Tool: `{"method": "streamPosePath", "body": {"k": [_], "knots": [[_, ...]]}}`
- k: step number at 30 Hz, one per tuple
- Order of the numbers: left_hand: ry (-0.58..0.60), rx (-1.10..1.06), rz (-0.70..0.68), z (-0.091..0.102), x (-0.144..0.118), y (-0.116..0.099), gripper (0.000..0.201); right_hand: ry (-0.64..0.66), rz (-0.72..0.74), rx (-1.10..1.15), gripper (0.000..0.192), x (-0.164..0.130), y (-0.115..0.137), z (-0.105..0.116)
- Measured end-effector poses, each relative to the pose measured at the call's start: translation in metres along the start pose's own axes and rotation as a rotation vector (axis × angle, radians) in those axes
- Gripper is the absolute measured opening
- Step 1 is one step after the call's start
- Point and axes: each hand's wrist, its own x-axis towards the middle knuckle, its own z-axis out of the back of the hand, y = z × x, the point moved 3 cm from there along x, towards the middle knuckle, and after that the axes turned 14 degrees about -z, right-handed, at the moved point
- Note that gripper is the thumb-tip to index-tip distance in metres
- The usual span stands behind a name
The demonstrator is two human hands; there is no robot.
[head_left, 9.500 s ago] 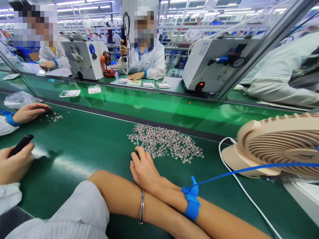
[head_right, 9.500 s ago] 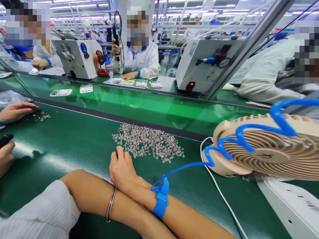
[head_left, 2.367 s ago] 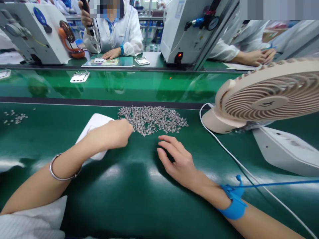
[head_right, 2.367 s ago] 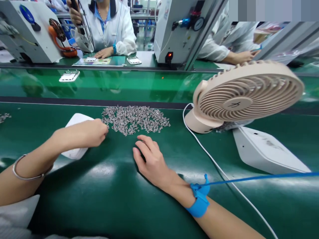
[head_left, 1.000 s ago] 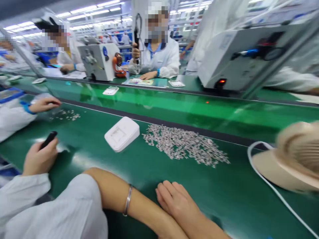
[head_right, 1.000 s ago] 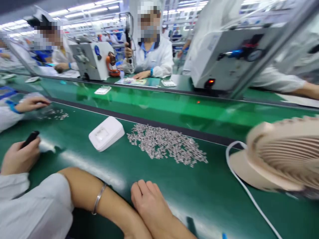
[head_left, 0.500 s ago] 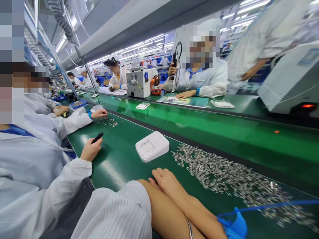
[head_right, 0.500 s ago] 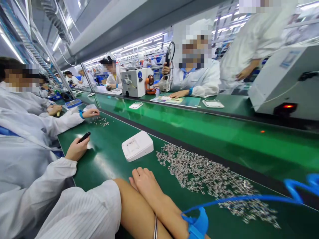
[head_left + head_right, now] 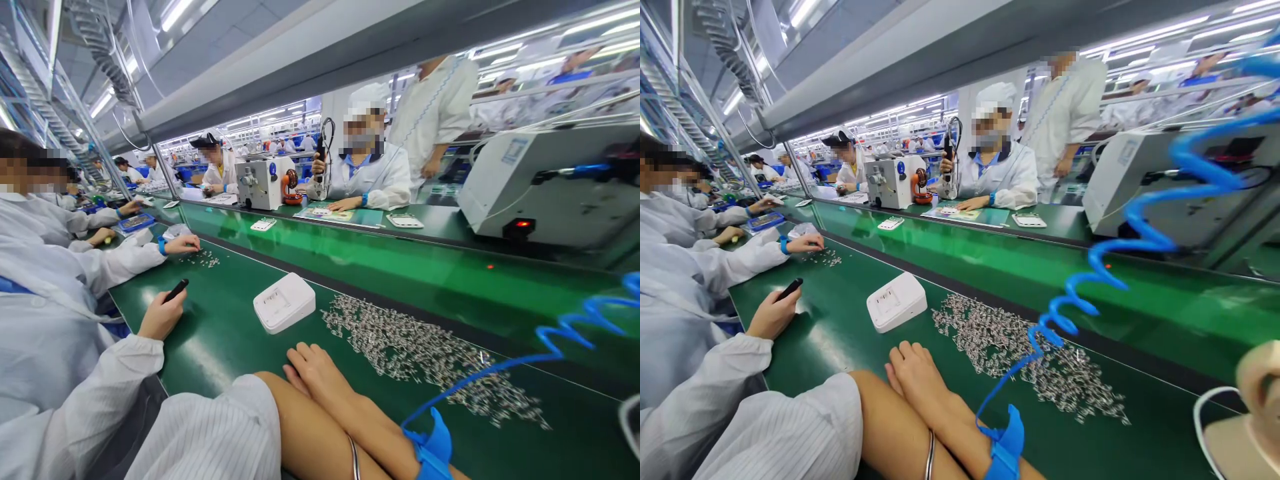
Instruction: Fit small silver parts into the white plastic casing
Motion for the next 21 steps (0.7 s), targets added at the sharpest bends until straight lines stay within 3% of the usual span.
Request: {"method": "streamPosePath", "body": {"k": [8,12,15,18,21], "knots": [[0.042,-0.039,0.02,-0.004,-0.002,0.001,0.015,0.003,-0.054,0.042,0.004,-0.001,0.0,0.007],[0.05,-0.06,0.023,-0.003,-0.001,0.002,0.016,-0.148,-0.101,0.069,0.041,-0.004,-0.002,0.012],[0.053,-0.069,0.031,-0.002,0.0,0.002,0.017,-0.194,-0.091,0.034,0.054,-0.001,0.002,0.011],[0.055,-0.073,0.031,-0.002,-0.001,0.002,0.017,-0.16,-0.152,-0.034,0.06,0.013,0.006,0.007],[0.053,-0.074,0.019,0.0,0.0,0.002,0.016,-0.022,-0.215,-0.045,0.057,0.032,0.008,0.002]]}}
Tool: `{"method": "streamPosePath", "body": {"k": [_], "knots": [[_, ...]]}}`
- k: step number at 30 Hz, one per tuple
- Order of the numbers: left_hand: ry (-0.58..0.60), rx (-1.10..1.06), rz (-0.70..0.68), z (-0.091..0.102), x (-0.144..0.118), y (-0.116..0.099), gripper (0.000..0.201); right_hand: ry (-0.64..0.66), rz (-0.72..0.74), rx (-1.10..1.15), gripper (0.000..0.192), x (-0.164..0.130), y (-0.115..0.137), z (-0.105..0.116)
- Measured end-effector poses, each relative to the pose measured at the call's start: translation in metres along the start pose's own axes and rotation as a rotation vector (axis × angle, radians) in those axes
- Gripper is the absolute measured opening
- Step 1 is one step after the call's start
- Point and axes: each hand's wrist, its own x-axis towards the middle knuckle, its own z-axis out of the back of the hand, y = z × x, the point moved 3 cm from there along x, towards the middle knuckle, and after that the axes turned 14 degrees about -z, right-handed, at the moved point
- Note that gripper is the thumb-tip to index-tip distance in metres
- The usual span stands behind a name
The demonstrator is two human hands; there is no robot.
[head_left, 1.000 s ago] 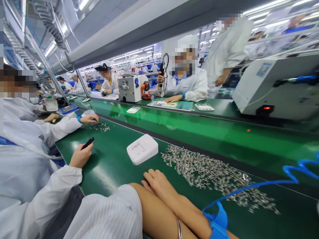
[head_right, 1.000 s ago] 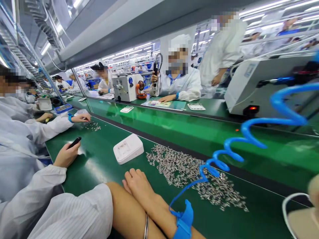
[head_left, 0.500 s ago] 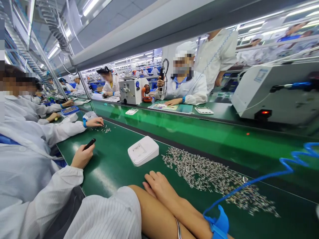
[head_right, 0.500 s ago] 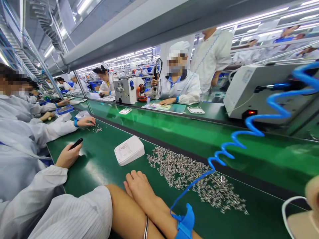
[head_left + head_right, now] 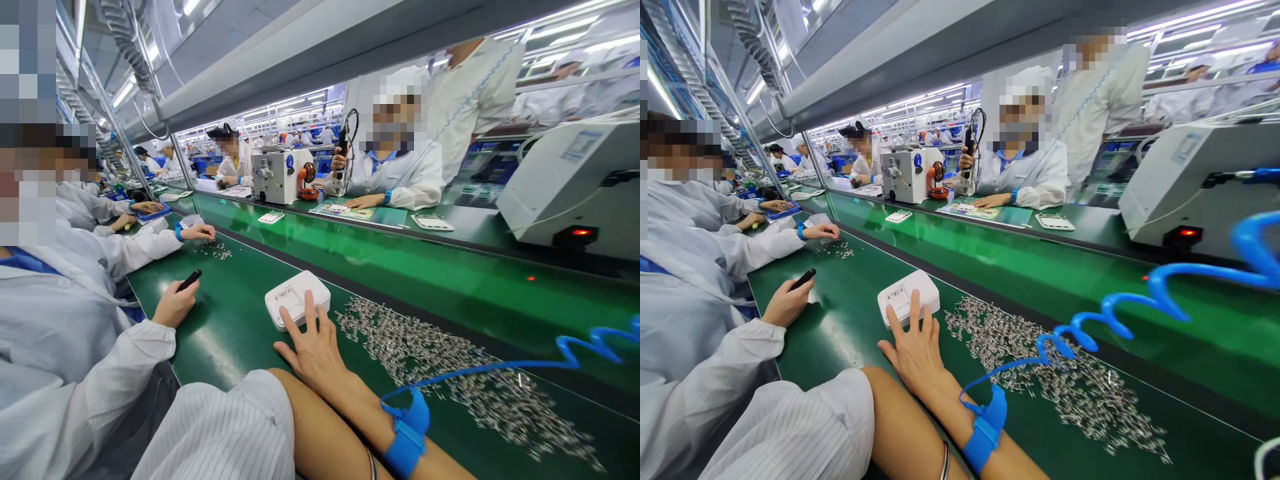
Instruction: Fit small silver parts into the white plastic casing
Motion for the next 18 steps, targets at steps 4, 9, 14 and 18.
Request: {"method": "streamPosePath", "body": {"k": [4,9,14,18], "knots": [[0.002,0.003,-0.012,0.004,0.001,0.0,0.013,0.235,0.08,0.054,0.064,0.017,0.006,-0.005],[0.01,0.005,-0.016,0.002,0.001,0.0,0.015,0.163,0.111,0.099,0.055,0.019,0.007,0.003],[0.008,0.014,-0.018,-0.001,-0.001,0.0,0.017,0.238,0.183,0.071,0.054,0.016,0.009,0.002],[-0.002,0.014,-0.028,0.0,0.0,-0.001,0.019,0.305,0.133,-0.006,0.052,0.013,0.008,-0.002]]}}
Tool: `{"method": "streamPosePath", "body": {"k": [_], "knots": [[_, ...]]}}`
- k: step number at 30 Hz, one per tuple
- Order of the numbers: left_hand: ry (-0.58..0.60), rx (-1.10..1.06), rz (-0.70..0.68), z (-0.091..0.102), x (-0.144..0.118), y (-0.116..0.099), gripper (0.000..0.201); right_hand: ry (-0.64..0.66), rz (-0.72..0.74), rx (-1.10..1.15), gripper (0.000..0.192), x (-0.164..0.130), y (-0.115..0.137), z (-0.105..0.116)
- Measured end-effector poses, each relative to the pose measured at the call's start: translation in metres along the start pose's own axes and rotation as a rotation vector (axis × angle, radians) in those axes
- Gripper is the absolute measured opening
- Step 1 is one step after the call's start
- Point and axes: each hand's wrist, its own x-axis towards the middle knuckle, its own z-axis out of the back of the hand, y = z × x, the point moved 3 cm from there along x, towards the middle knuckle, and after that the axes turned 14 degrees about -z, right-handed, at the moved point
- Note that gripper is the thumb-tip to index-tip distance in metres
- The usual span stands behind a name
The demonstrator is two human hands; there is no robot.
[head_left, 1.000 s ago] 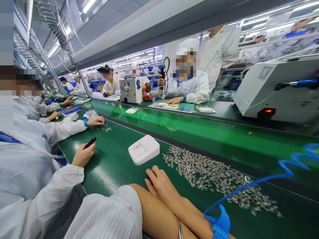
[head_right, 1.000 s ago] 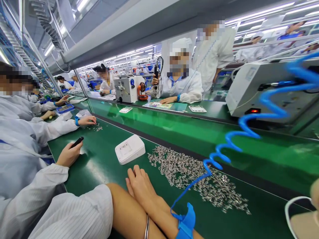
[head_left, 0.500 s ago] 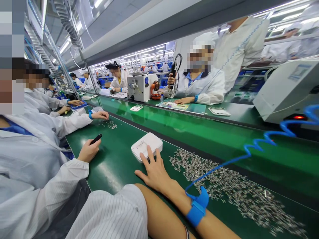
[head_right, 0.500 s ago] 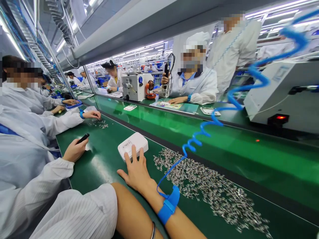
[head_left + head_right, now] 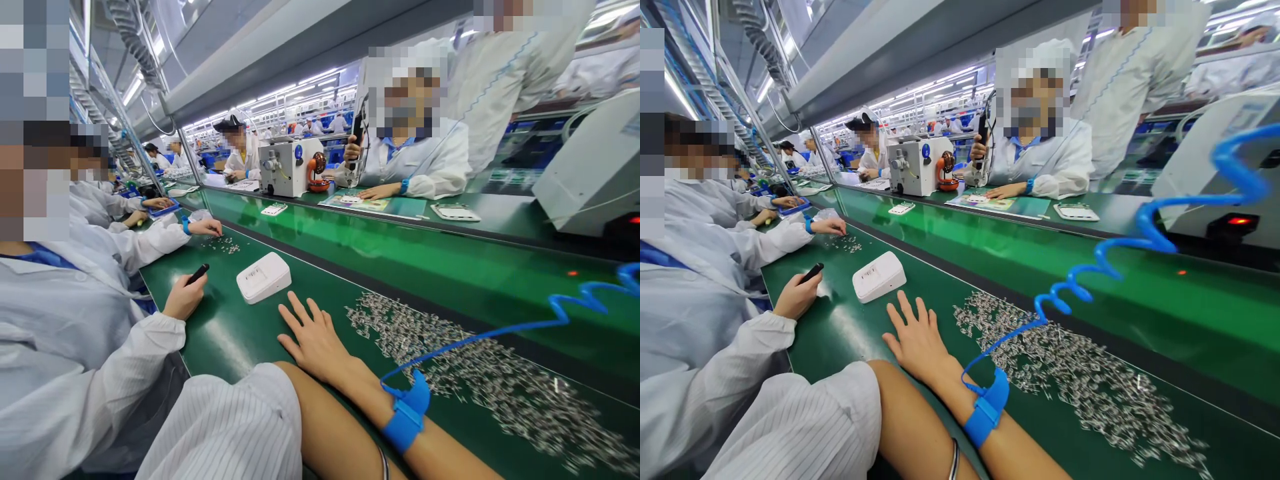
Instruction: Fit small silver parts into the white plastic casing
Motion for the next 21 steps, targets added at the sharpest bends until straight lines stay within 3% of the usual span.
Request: {"method": "streamPosePath", "body": {"k": [3,10,16,21], "knots": [[-0.012,0.011,-0.001,0.002,0.001,0.0,0.022,0.021,-0.002,-0.04,0.042,-0.003,0.001,-0.003],[-0.009,0.023,0.0,0.007,0.004,0.001,0.023,-0.086,0.041,-0.125,0.031,-0.009,0.006,-0.011],[-0.039,0.033,-0.025,0.016,0.006,0.003,0.022,-0.318,0.143,-0.102,0.027,-0.011,-0.001,-0.023],[-0.065,0.014,-0.039,0.027,0.011,0.005,0.023,-0.486,0.209,-0.031,0.039,-0.012,-0.006,-0.026]]}}
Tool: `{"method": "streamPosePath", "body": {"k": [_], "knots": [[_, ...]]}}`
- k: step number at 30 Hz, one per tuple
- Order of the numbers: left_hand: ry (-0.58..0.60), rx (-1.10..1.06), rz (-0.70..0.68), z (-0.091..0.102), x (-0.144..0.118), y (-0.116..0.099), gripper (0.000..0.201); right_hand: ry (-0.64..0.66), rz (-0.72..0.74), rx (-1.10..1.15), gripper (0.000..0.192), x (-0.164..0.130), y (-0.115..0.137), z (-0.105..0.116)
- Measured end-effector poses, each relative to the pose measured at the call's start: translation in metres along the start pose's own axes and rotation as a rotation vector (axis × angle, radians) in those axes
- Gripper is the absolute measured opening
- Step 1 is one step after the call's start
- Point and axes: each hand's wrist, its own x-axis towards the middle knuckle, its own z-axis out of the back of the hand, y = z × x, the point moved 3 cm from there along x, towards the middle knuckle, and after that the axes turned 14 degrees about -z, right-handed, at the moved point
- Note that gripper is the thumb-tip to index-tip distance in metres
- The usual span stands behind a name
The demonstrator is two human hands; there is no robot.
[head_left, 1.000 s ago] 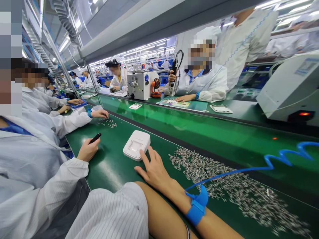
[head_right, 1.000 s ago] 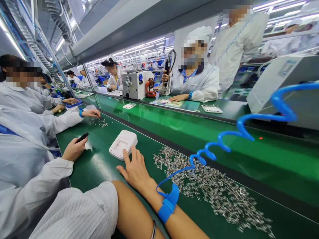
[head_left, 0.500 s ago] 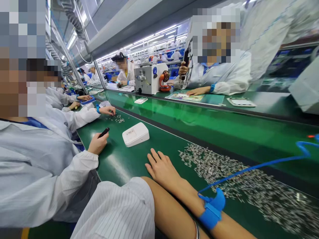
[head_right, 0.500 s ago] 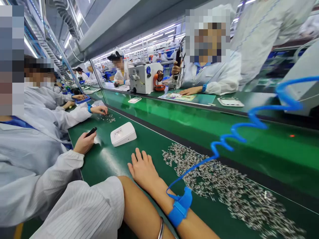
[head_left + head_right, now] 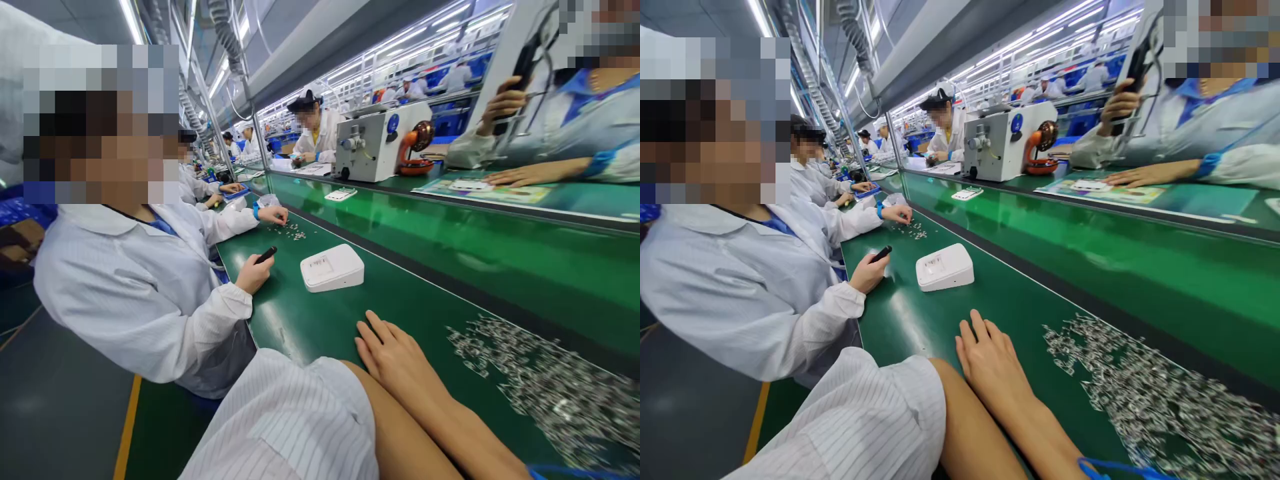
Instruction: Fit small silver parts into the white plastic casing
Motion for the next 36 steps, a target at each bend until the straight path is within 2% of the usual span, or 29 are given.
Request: {"method": "streamPosePath", "body": {"k": [5,10,15,19,27,34,36], "knots": [[0.022,-0.048,0.01,0.002,0.001,0.001,0.022,-0.053,0.039,-0.004,0.049,-0.002,0.007,0.008],[0.041,-0.08,0.031,-0.002,0.0,0.001,0.023,-0.03,0.094,0.014,0.042,-0.005,0.011,0.011],[0.039,-0.096,0.044,-0.006,-0.003,0.001,0.022,-0.034,0.057,0.009,0.036,-0.003,0.009,0.01],[0.029,-0.091,0.037,-0.005,-0.003,0.002,0.022,-0.035,0.031,0.032,0.041,-0.003,0.008,0.011],[0.0,-0.048,0.025,-0.002,-0.003,0.004,0.023,-0.131,0.117,0.04,0.046,-0.007,0.007,0.017],[0.012,-0.032,0.025,-0.002,-0.005,0.004,0.023,-0.041,0.223,0.056,0.049,-0.022,-0.003,0.023],[0.023,-0.021,0.023,-0.002,-0.005,0.005,0.023,-0.059,0.208,0.095,0.051,-0.024,-0.005,0.028]]}}
